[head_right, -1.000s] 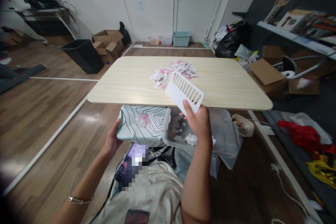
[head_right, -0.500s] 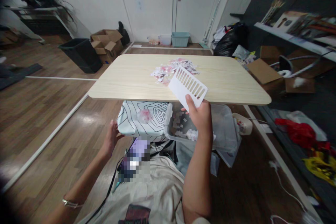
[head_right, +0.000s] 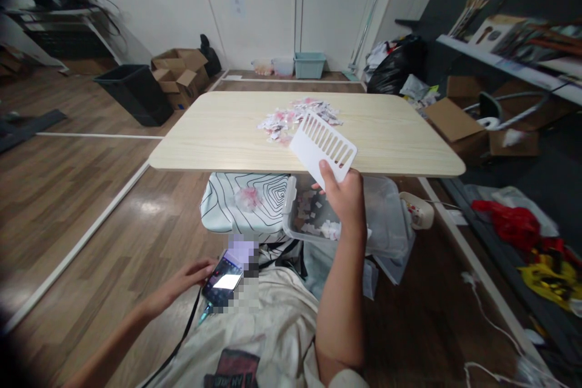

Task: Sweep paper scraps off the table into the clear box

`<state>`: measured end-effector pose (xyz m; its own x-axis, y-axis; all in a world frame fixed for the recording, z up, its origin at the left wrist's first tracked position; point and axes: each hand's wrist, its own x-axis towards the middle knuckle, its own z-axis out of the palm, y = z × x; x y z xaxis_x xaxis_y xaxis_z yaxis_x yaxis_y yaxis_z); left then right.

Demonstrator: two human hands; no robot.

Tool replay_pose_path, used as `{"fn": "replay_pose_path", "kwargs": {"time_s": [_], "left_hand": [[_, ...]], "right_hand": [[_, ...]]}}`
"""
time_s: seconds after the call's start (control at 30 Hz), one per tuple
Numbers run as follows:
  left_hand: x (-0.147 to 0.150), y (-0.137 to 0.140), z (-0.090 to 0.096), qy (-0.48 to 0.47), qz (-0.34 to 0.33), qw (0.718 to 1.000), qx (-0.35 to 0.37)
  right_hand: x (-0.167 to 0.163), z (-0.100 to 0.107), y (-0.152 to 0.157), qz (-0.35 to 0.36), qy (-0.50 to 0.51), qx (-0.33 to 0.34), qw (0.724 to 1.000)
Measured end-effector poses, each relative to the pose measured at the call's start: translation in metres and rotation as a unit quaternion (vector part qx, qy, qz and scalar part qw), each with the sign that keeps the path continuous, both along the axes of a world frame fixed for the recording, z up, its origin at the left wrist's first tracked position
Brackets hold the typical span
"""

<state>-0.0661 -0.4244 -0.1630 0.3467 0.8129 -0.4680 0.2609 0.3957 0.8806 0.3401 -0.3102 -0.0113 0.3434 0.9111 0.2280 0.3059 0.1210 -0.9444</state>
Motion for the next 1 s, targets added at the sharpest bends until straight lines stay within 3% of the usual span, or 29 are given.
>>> {"fn": "replay_pose_path", "kwargs": {"time_s": [0.17,0.27,0.37,0.57,0.73,1.0], "left_hand": [[-0.017,-0.014,-0.040,-0.111,-0.010,0.992,-0.066],[-0.025,-0.019,-0.066,-0.158,-0.017,0.986,-0.056],[-0.028,-0.020,-0.077,-0.170,-0.024,0.984,-0.048],[-0.023,-0.016,-0.058,-0.150,-0.038,0.986,-0.069],[-0.017,-0.013,-0.038,-0.148,-0.012,0.986,-0.079],[0.011,-0.003,-0.015,-0.127,0.006,0.990,-0.056]], "right_hand": [[0.000,-0.001,0.000,0.000,-0.001,0.003,1.000],[0.000,0.001,-0.001,0.003,-0.007,-0.001,1.000],[0.000,0.003,-0.001,0.002,-0.009,-0.005,1.000],[0.000,0.003,-0.001,0.006,-0.002,-0.006,1.000],[0.001,0.000,0.000,0.007,-0.002,-0.001,1.000],[0.002,-0.001,0.000,0.008,-0.012,0.002,1.000]]}}
